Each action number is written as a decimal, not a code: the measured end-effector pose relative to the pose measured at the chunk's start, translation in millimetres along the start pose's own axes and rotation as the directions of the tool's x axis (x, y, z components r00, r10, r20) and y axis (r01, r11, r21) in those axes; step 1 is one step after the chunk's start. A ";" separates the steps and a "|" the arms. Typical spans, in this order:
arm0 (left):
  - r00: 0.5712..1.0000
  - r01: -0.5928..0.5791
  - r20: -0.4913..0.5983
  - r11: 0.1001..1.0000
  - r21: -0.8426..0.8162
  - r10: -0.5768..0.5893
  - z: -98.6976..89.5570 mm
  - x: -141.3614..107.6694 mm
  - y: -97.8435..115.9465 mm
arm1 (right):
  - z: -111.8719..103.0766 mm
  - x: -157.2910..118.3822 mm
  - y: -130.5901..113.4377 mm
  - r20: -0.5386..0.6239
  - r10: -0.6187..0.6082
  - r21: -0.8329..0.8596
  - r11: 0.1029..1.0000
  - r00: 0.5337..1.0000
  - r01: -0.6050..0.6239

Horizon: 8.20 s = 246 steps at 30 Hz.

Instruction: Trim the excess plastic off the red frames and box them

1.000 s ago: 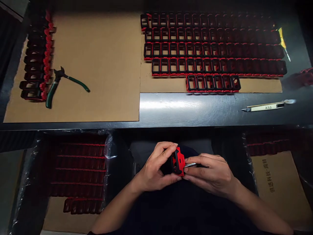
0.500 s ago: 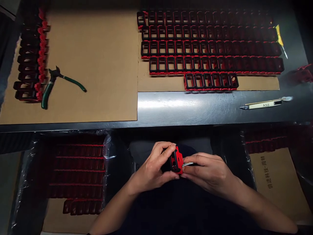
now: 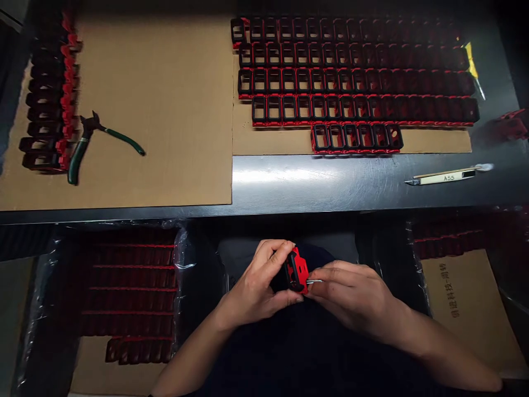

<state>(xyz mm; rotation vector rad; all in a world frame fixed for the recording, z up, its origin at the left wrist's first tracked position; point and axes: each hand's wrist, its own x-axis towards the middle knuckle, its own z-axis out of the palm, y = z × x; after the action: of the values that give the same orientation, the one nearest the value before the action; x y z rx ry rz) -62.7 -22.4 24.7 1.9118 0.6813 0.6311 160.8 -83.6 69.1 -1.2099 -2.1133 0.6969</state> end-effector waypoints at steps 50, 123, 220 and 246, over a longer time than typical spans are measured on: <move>0.876 -0.301 -0.274 0.894 0.333 0.397 5.1 -9.4 -4.1 | 14.8 51.0 4.2 0.370 0.443 0.509 0.639 0.817 -0.577; 0.884 -0.361 -0.171 0.867 0.344 0.436 -2.4 -8.6 0.3 | -0.4 50.6 8.7 0.471 0.302 0.442 0.732 0.829 -0.518; 0.964 -0.031 -0.234 0.816 -0.577 -0.129 31.8 -13.6 -23.2 | 33.3 22.6 24.3 0.561 0.401 0.727 0.180 0.724 -0.663; 0.967 0.000 -0.219 0.861 -0.509 -0.130 27.8 -14.9 -31.1 | 42.3 15.4 37.7 0.566 0.370 0.773 0.073 0.737 -0.630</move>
<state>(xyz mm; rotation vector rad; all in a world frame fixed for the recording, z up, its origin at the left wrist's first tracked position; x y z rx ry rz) -60.2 -38.5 -16.6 1.3272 0.6534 0.9151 145.7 -59.2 17.8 -1.0586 -0.7886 2.1470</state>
